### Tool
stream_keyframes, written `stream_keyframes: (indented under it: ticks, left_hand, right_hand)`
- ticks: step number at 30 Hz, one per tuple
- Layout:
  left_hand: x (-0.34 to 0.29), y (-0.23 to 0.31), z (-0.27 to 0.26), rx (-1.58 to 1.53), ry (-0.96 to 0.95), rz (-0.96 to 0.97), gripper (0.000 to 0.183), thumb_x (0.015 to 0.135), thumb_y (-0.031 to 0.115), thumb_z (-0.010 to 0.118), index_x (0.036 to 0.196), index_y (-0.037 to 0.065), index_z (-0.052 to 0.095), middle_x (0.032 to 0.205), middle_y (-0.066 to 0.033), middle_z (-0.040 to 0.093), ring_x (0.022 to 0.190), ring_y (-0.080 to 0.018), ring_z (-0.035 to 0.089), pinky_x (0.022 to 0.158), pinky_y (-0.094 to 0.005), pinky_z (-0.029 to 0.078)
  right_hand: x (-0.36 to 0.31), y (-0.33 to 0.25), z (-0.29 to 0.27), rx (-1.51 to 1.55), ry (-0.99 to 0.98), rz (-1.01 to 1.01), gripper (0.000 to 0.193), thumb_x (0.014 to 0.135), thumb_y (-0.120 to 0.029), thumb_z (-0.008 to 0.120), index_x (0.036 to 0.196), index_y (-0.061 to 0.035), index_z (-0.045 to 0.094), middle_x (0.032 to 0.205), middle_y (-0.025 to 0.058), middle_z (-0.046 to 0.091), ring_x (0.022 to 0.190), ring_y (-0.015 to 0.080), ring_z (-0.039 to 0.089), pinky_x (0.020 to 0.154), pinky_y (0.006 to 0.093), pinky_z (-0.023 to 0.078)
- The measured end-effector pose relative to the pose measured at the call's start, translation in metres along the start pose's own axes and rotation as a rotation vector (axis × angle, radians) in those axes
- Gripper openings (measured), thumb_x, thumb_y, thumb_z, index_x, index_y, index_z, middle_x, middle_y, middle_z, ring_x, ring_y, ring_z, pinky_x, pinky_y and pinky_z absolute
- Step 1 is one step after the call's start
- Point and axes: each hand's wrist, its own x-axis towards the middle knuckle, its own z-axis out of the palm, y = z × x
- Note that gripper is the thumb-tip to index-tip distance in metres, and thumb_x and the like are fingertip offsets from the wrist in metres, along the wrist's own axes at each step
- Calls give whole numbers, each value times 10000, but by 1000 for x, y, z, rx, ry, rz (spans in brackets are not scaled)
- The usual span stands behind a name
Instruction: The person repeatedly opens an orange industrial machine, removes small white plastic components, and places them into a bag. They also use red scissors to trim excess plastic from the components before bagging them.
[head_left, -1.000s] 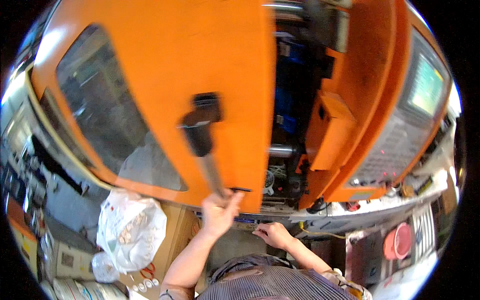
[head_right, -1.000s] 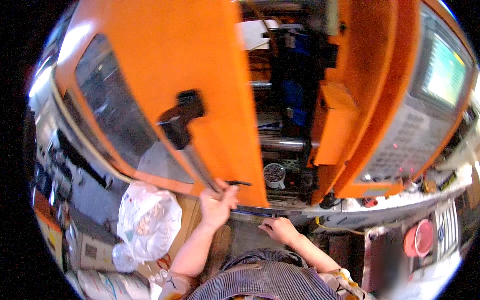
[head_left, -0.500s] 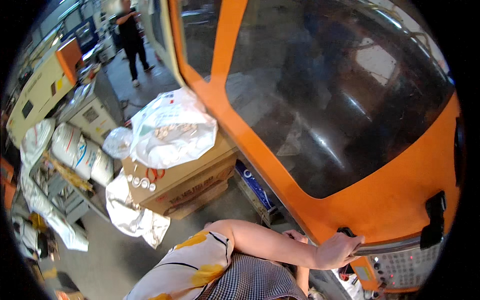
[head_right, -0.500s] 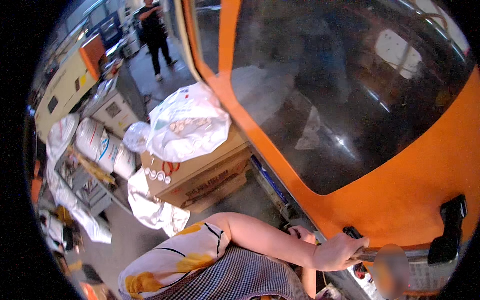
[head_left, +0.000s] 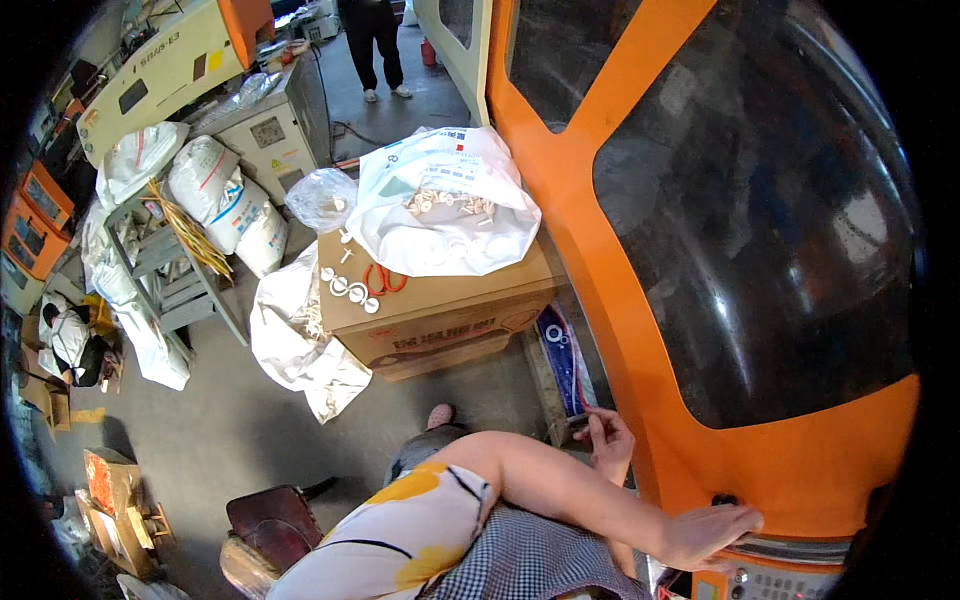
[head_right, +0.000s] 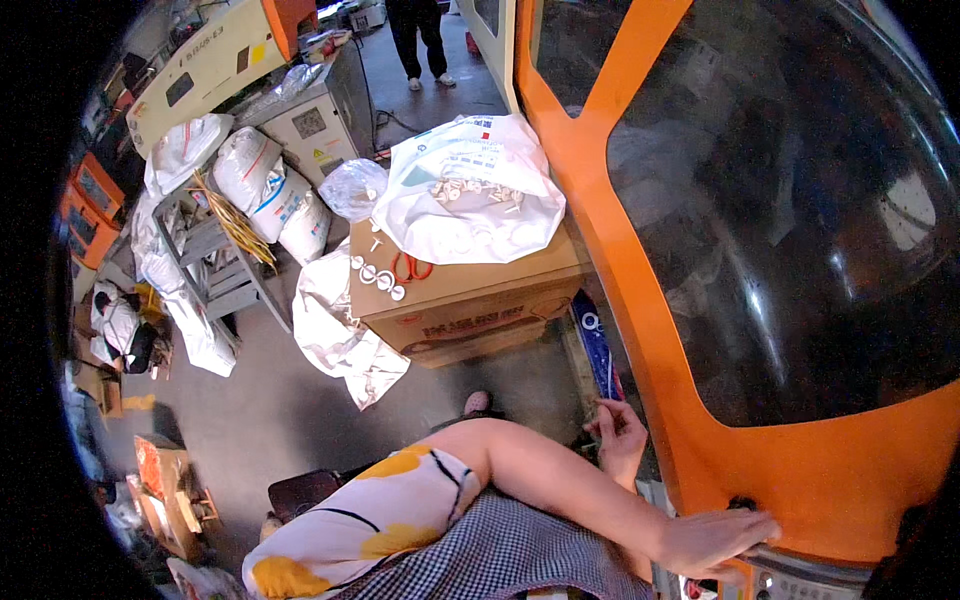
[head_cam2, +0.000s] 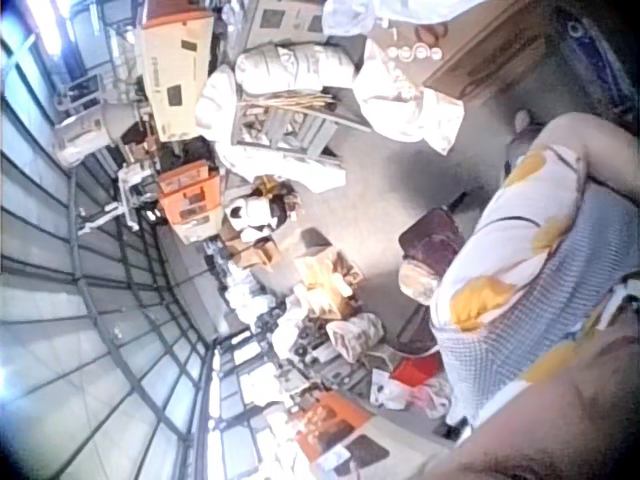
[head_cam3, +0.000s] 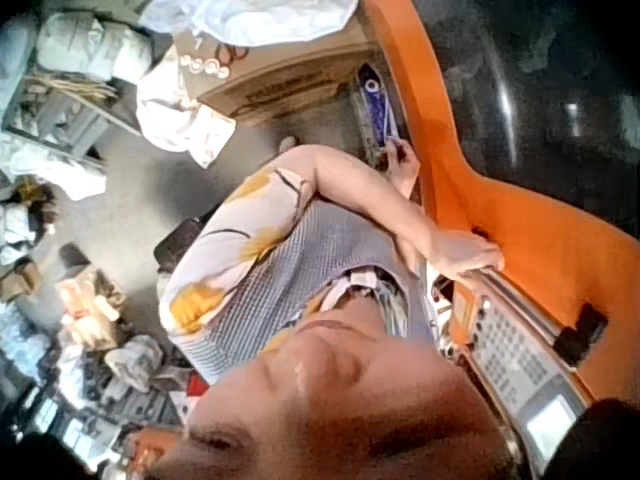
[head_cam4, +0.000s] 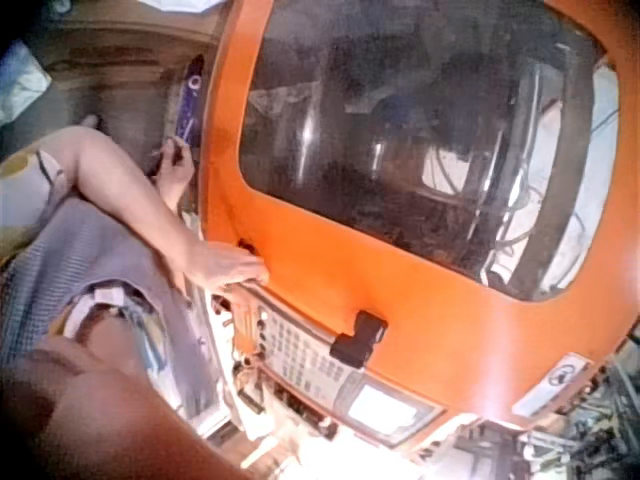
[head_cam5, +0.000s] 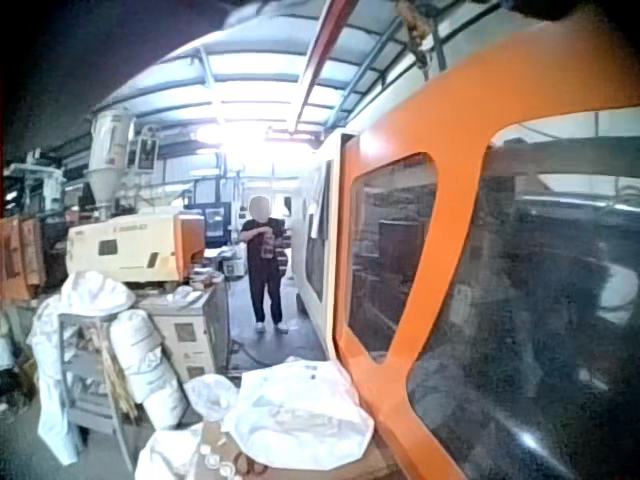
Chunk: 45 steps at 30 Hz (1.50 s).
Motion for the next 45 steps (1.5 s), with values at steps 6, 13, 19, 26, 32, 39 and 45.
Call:
stream_keyframes:
  ticks: [6,13,19,26,32,39,45]
  left_hand:
    - [-103,-13,-106,1015,-113,42,608,730,427,578,1121,-36,523,1182,-197,491,1203,-361,403,1053,-520,213]
    - [-210,43,-254,1306,281,-381,488,737,359,574,1086,18,558,1073,-144,556,1154,-301,447,1029,-512,239]
    - [-322,77,-327,1437,769,-765,344,866,242,514,1155,56,518,1128,-145,509,1119,-317,442,973,-466,264]
    - [-385,80,-348,1253,852,-790,210,886,196,507,1020,47,566,974,-142,560,938,-319,517,811,-427,397]
    - [-393,108,-381,963,1033,-881,220,891,139,504,1065,10,540,977,-140,558,879,-296,532,749,-358,446]
    - [-317,162,-426,659,902,-685,267,918,162,498,1143,20,525,896,-63,553,782,-136,539,688,-247,438]
    - [-310,189,-425,309,911,-895,226,929,197,495,1004,10,600,683,43,494,637,-50,429,558,-208,361]
  right_hand:
    - [38,9,43,591,13,220,208,894,-91,534,1076,8,520,813,81,589,748,169,603,693,252,475]
    - [58,-7,143,555,-717,140,366,872,-141,501,1204,1,440,1029,121,566,921,238,577,785,323,482]
    - [178,6,266,-449,-419,-350,441,836,-123,550,1237,3,417,1080,177,541,988,322,546,838,392,454]
    - [313,94,347,-764,-228,-560,241,830,-110,539,1039,2,581,903,182,599,809,333,596,708,394,493]
    - [277,16,336,-142,-282,-182,165,883,-56,479,982,21,587,869,118,631,657,126,594,516,247,471]
    - [225,-48,336,911,-918,473,236,915,-113,490,1105,19,535,873,78,611,641,104,560,565,216,468]
    - [206,-105,323,130,-704,-279,289,868,-76,550,1140,14,511,1032,130,580,709,173,586,631,308,506]
